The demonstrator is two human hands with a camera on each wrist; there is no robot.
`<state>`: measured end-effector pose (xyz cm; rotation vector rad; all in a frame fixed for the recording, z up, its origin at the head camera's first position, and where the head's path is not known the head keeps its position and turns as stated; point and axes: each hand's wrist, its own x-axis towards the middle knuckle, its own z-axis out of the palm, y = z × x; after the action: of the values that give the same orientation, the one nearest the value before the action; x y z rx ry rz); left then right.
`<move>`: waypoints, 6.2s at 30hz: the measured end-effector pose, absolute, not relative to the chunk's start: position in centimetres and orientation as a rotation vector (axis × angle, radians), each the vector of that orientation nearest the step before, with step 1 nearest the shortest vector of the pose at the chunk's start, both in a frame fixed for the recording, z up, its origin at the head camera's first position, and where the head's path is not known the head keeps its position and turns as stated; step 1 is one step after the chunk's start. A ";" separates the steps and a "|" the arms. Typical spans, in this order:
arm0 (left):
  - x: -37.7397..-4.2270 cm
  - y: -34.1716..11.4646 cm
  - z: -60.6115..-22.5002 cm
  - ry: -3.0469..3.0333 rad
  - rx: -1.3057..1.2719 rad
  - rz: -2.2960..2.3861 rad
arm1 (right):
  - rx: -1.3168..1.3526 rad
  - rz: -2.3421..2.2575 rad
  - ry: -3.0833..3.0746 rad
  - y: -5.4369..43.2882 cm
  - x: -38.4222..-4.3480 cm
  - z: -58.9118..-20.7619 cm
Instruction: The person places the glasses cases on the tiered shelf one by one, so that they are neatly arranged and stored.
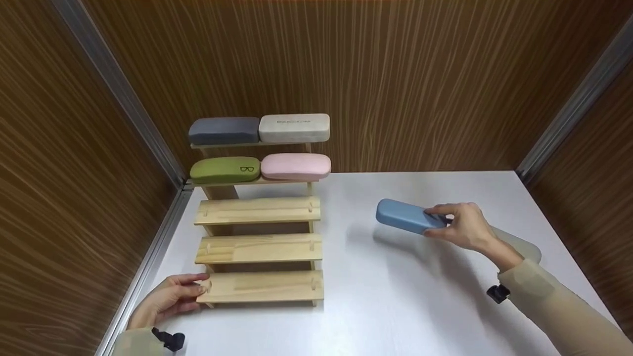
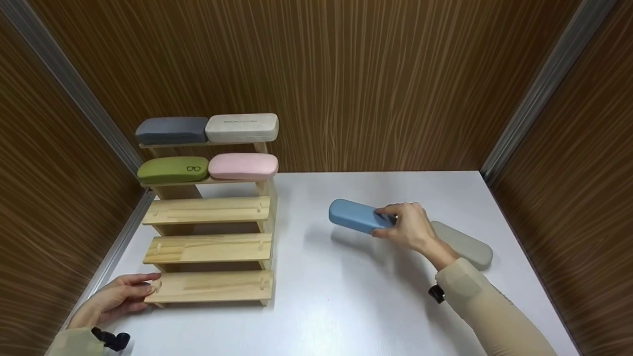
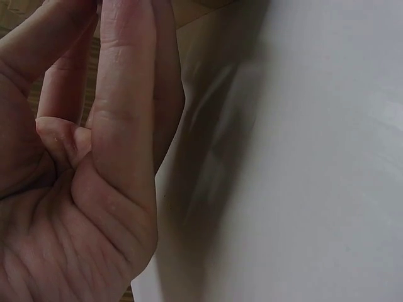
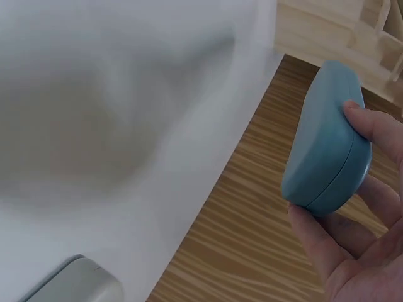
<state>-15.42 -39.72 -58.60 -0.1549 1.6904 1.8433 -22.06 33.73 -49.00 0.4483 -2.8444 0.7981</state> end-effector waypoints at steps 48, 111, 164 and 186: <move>-15.2 -39.6 -58.5 1.678 -0.157 1.862 | 1.013 1.027 -2.684 20.1 -19.8 -43.6; -15.1 -39.5 -58.7 1.723 -0.162 1.859 | 1.197 0.936 -2.623 -1.8 -26.1 -40.1; -15.1 -39.6 -58.7 1.716 -0.128 1.846 | 1.005 0.671 -2.735 -6.1 -27.0 -42.7; -15.0 -39.6 -58.7 1.736 -0.143 1.827 | 1.144 0.996 -2.558 4.7 -24.9 -41.3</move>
<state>-15.02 -39.63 -58.68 -0.1426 1.7364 1.8271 -24.93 4.74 -41.35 1.1438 -2.5585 0.9958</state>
